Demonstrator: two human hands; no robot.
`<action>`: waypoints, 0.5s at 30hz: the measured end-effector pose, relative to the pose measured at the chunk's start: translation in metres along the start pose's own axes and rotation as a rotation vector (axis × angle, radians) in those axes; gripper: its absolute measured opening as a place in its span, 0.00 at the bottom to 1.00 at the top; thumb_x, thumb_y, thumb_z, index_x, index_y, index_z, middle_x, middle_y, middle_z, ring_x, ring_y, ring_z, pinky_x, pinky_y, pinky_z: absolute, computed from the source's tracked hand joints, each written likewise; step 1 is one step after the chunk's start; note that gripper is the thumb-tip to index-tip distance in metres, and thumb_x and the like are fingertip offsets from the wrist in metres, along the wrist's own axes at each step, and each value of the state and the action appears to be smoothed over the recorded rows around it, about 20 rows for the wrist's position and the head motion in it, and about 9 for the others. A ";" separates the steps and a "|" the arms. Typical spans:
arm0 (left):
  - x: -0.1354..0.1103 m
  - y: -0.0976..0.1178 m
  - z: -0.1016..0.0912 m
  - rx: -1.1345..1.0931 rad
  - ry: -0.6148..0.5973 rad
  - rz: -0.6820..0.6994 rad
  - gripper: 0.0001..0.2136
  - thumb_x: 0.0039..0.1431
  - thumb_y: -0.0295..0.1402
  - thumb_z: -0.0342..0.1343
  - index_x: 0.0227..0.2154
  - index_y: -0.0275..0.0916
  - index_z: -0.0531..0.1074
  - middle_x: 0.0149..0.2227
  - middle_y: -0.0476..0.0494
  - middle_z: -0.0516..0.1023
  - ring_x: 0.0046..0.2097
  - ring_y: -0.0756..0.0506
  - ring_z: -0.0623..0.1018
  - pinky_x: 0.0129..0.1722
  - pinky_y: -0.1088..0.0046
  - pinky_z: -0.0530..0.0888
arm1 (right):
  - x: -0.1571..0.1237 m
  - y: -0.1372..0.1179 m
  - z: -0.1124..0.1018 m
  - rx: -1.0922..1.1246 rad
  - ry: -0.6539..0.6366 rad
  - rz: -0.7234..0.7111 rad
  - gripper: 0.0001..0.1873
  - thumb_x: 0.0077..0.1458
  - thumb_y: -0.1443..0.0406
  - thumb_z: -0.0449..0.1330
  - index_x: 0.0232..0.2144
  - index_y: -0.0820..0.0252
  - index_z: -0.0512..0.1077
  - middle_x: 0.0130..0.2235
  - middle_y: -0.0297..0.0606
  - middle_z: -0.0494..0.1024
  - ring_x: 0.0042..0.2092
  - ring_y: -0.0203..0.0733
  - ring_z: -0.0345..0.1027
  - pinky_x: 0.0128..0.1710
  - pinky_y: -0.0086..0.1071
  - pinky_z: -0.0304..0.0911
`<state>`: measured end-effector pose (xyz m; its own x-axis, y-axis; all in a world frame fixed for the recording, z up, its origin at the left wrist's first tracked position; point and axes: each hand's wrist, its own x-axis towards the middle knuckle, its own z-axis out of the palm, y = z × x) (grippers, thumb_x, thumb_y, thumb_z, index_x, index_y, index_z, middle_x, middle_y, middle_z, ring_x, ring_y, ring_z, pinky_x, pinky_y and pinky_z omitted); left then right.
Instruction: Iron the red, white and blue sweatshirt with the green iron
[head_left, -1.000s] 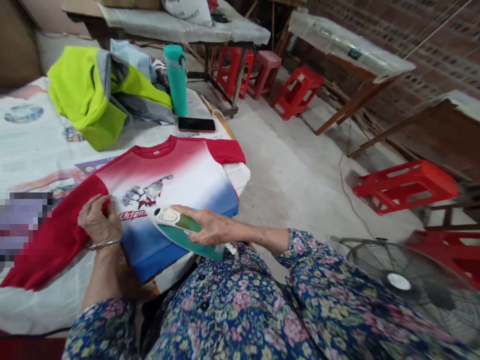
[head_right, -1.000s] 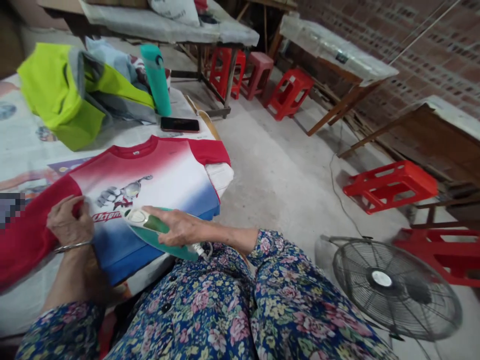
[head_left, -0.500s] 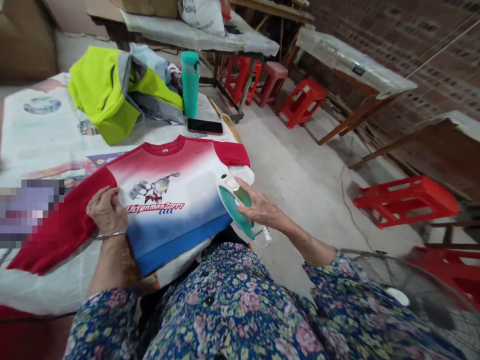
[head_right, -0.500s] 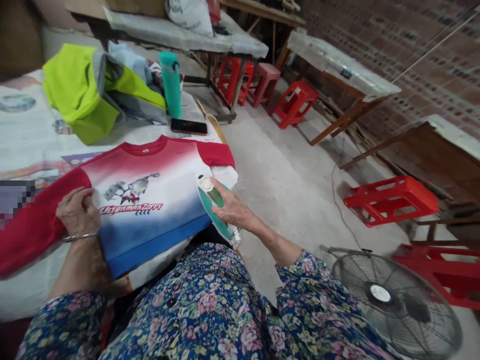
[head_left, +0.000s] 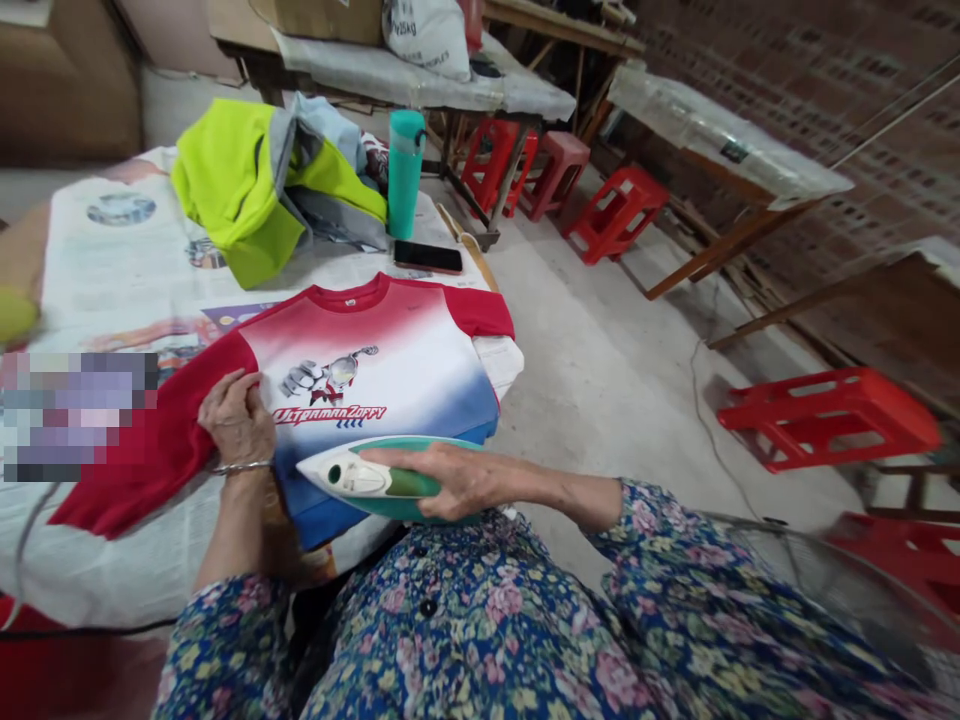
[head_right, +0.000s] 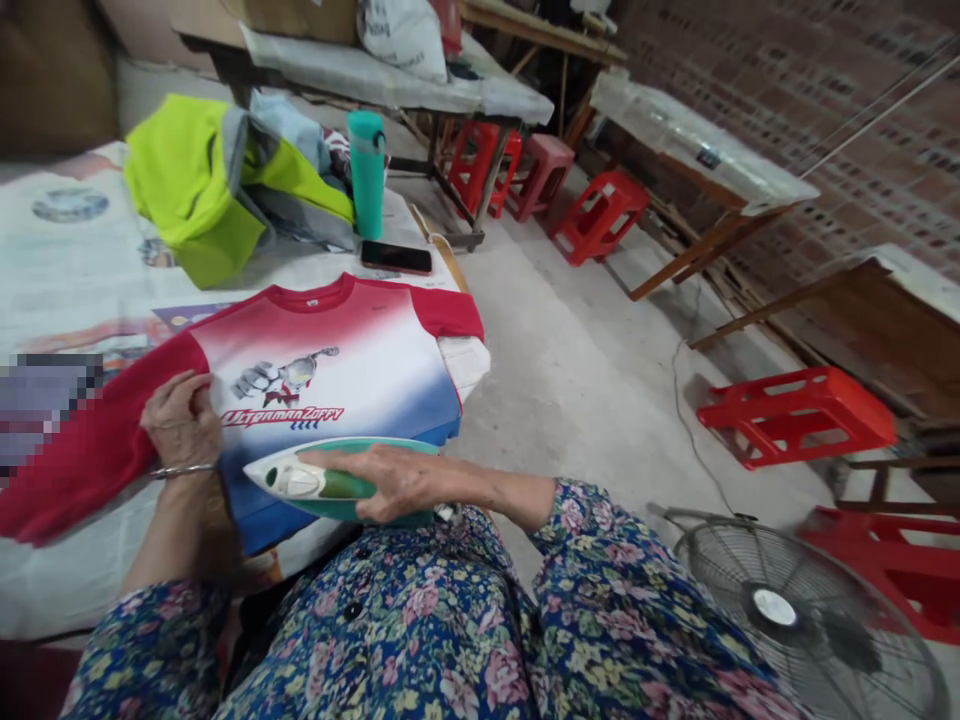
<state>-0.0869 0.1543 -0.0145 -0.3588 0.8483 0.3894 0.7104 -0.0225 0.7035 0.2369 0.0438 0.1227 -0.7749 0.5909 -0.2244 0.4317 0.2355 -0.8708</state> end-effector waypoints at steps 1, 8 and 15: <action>-0.001 0.001 0.001 0.004 0.001 -0.002 0.11 0.61 0.33 0.58 0.42 0.41 0.82 0.55 0.34 0.85 0.60 0.34 0.80 0.69 0.47 0.68 | -0.008 0.002 -0.005 0.014 0.025 0.044 0.49 0.57 0.73 0.65 0.79 0.53 0.62 0.69 0.46 0.78 0.52 0.49 0.79 0.53 0.40 0.75; -0.008 0.003 0.004 0.073 0.021 0.004 0.14 0.54 0.39 0.67 0.44 0.45 0.82 0.59 0.35 0.83 0.63 0.30 0.77 0.71 0.40 0.64 | -0.052 0.012 -0.056 0.109 0.453 0.491 0.53 0.55 0.73 0.63 0.81 0.49 0.58 0.57 0.46 0.83 0.24 0.32 0.70 0.23 0.29 0.71; -0.008 -0.001 0.004 0.082 0.048 0.019 0.11 0.61 0.37 0.59 0.44 0.48 0.83 0.58 0.38 0.83 0.62 0.31 0.77 0.70 0.38 0.65 | -0.016 0.026 -0.108 -0.017 0.630 0.377 0.52 0.53 0.73 0.60 0.80 0.54 0.58 0.46 0.40 0.83 0.21 0.31 0.67 0.22 0.28 0.70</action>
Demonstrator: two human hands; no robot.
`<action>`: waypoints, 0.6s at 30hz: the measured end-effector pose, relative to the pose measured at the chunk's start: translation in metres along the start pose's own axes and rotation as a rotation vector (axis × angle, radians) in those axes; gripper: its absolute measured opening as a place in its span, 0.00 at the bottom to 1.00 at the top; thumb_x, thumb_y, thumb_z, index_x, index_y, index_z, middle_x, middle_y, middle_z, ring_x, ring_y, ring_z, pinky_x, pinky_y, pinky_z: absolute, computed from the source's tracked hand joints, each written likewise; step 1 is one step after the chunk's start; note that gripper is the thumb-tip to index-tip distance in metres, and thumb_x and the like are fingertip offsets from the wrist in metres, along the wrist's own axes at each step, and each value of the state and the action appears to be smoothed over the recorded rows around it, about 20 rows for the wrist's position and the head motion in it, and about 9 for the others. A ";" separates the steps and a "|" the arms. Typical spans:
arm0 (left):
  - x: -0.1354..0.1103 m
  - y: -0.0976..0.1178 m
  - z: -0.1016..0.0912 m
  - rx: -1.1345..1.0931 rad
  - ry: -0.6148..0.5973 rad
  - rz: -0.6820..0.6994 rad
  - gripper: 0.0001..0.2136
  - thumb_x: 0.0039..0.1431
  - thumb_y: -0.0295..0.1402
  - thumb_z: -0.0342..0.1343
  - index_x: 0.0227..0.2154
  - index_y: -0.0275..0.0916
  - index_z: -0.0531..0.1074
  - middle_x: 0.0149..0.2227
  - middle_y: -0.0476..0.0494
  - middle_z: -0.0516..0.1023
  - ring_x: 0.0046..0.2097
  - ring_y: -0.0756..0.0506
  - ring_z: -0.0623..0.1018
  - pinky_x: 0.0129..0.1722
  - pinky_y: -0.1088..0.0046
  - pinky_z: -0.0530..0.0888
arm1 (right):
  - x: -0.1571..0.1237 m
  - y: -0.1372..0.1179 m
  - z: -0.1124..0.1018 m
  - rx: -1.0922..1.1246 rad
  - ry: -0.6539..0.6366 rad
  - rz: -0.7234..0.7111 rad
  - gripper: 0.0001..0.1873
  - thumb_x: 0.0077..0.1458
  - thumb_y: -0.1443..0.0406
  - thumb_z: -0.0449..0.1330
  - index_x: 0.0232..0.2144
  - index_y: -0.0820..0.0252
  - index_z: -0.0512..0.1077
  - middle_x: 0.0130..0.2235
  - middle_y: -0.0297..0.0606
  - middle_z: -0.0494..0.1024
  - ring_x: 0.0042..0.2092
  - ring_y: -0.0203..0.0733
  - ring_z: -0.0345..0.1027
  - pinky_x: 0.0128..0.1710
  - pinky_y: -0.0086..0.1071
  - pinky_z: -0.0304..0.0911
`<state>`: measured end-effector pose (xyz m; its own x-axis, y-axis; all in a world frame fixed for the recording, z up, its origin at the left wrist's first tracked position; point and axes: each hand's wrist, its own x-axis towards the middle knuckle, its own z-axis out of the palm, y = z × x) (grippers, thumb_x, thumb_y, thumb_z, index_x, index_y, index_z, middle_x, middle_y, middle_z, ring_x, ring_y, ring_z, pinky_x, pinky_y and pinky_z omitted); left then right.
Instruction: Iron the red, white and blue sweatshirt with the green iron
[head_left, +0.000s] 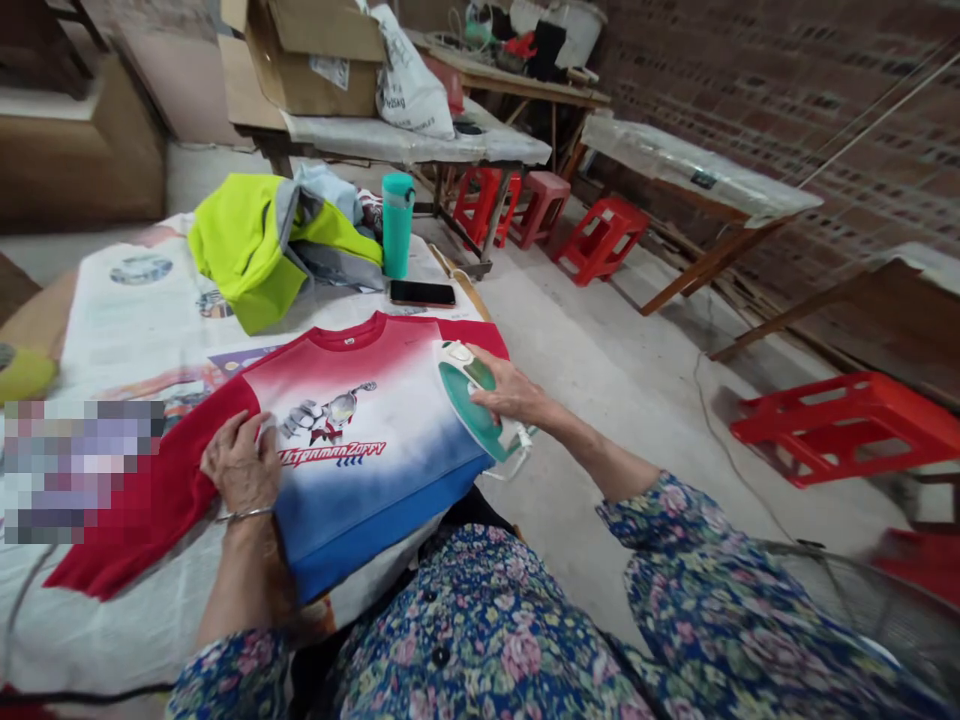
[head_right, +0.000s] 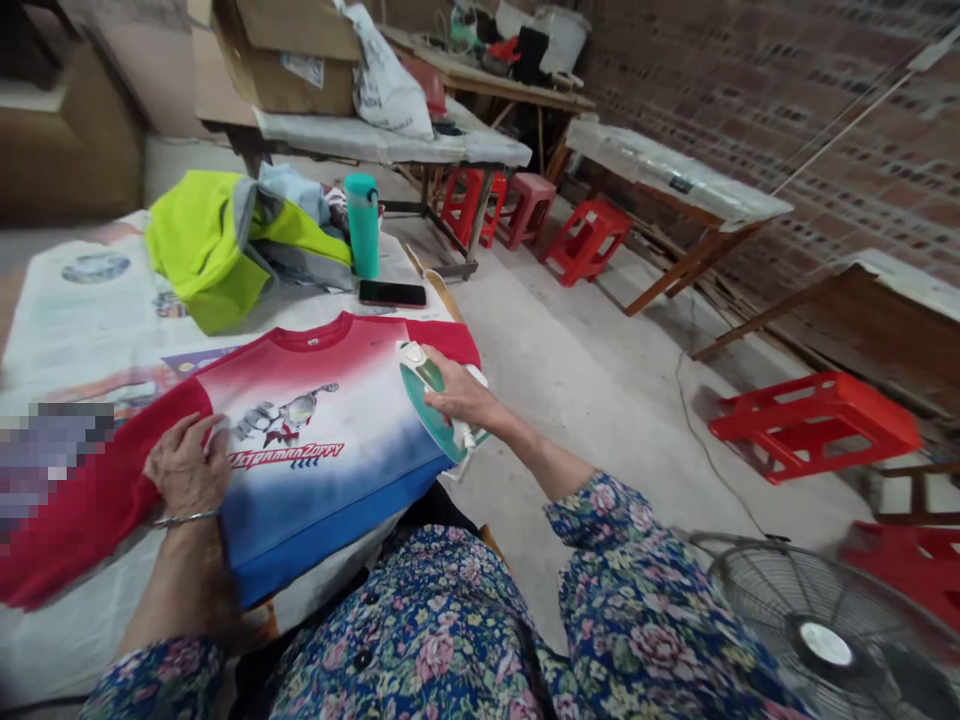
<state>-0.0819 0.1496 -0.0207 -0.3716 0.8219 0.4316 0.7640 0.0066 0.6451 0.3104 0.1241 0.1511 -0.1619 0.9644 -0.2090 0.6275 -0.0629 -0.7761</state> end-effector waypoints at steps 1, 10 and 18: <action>0.000 -0.001 0.000 0.002 0.002 -0.002 0.11 0.61 0.36 0.58 0.44 0.48 0.83 0.58 0.38 0.82 0.62 0.31 0.77 0.70 0.38 0.65 | 0.010 -0.004 0.002 -0.012 -0.016 -0.013 0.52 0.53 0.73 0.60 0.79 0.55 0.59 0.44 0.39 0.82 0.21 0.31 0.68 0.22 0.28 0.70; -0.002 0.000 -0.004 0.004 -0.015 -0.024 0.12 0.62 0.37 0.57 0.44 0.49 0.83 0.58 0.36 0.82 0.63 0.29 0.77 0.70 0.36 0.65 | 0.096 -0.030 0.023 0.068 -0.131 -0.133 0.45 0.54 0.71 0.60 0.74 0.58 0.64 0.32 0.31 0.74 0.25 0.38 0.69 0.27 0.30 0.70; 0.002 0.004 -0.006 0.004 -0.064 -0.066 0.12 0.62 0.36 0.58 0.46 0.48 0.83 0.59 0.37 0.82 0.65 0.30 0.76 0.72 0.39 0.63 | 0.077 -0.011 -0.010 0.090 0.141 0.012 0.41 0.58 0.72 0.58 0.73 0.62 0.63 0.28 0.29 0.70 0.26 0.39 0.70 0.28 0.28 0.72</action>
<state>-0.0826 0.1484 -0.0131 -0.3868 0.8543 0.3473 0.7413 0.0641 0.6681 0.2985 0.2020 0.1494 -0.0427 0.9895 -0.1380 0.5569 -0.0911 -0.8255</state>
